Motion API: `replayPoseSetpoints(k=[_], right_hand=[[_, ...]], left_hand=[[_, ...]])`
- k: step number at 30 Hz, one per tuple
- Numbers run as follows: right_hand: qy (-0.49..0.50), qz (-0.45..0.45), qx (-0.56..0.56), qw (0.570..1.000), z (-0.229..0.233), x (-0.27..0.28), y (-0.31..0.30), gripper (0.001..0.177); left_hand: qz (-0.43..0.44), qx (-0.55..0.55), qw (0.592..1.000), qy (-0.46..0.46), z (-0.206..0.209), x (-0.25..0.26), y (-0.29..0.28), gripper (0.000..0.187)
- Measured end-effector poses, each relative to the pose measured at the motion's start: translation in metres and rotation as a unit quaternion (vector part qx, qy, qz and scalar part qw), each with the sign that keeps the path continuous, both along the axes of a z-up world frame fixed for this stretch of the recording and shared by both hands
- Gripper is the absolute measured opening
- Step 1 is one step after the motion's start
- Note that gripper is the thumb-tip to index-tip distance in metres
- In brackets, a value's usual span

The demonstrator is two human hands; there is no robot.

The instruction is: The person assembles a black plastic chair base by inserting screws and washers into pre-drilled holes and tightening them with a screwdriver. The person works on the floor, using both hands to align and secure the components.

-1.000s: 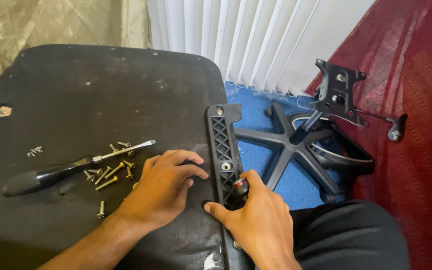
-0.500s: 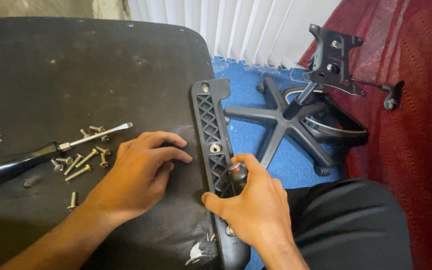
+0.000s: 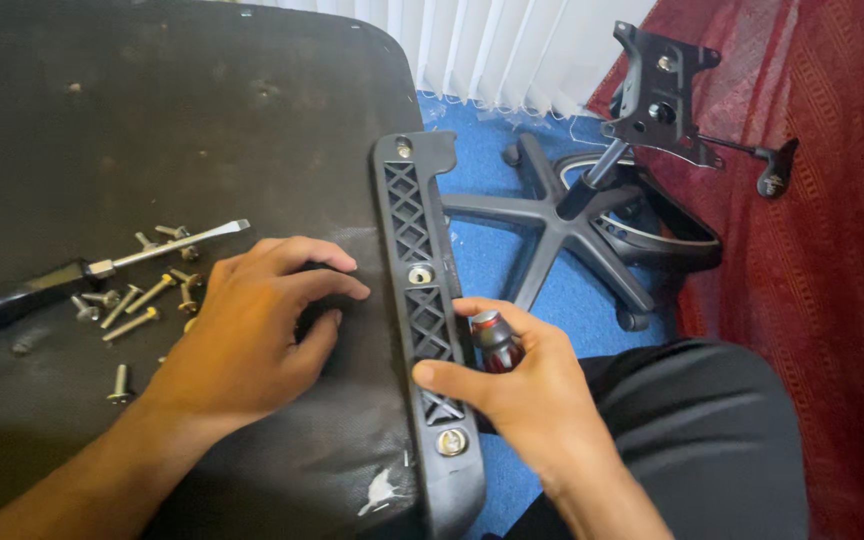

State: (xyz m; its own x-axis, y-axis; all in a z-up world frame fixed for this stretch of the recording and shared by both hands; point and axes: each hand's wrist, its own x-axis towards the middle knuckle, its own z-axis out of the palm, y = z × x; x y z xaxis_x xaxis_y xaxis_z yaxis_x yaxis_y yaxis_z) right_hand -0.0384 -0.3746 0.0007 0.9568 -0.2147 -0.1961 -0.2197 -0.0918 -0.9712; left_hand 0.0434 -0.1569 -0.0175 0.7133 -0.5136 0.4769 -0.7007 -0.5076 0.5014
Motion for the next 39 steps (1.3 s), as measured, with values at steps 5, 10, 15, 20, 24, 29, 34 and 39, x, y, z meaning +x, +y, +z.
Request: replayPoseSetpoints(k=[5, 10, 15, 20, 24, 29, 34, 39], right_hand=[[0.111, 0.007, 0.077, 0.991, -0.009, 0.001, -0.017, 0.062], [0.128, -0.03, 0.122, 0.984, -0.016, 0.007, -0.02, 0.078], [0.131, 0.004, 0.191, 0.973, -0.029, 0.006, -0.027, 0.071], [0.148, 0.031, 0.206, 0.967, -0.042, 0.002, -0.027, 0.071], [0.163, 0.04, 0.223, 0.96, -0.05, -0.006, -0.032, 0.06], [0.18, 0.071, 0.265, 0.945, -0.06, -0.007, -0.031, 0.036], [0.114, 0.079, 0.208, 0.968, -0.064, -0.009, -0.021, 0.026], [0.074, 0.037, 0.187, 0.979, -0.059, -0.014, -0.009, 0.021]], left_hand=[[0.002, 0.004, 1.0, 0.0, 0.003, 0.004, 0.005, 0.021], [0.011, 0.009, 0.999, 0.044, 0.004, 0.005, 0.009, 0.021], [0.013, 0.003, 0.997, 0.074, 0.007, 0.005, 0.007, 0.022], [0.018, 0.014, 0.998, 0.054, 0.009, 0.001, 0.003, 0.023], [0.037, 0.003, 0.993, 0.109, 0.013, -0.003, 0.0, 0.026], [0.034, -0.03, 0.993, 0.105, 0.016, -0.015, 0.003, 0.025], [0.048, -0.035, 0.997, 0.058, 0.016, -0.042, 0.009, 0.026], [0.055, -0.07, 0.993, 0.083, 0.006, -0.06, 0.007, 0.024]])
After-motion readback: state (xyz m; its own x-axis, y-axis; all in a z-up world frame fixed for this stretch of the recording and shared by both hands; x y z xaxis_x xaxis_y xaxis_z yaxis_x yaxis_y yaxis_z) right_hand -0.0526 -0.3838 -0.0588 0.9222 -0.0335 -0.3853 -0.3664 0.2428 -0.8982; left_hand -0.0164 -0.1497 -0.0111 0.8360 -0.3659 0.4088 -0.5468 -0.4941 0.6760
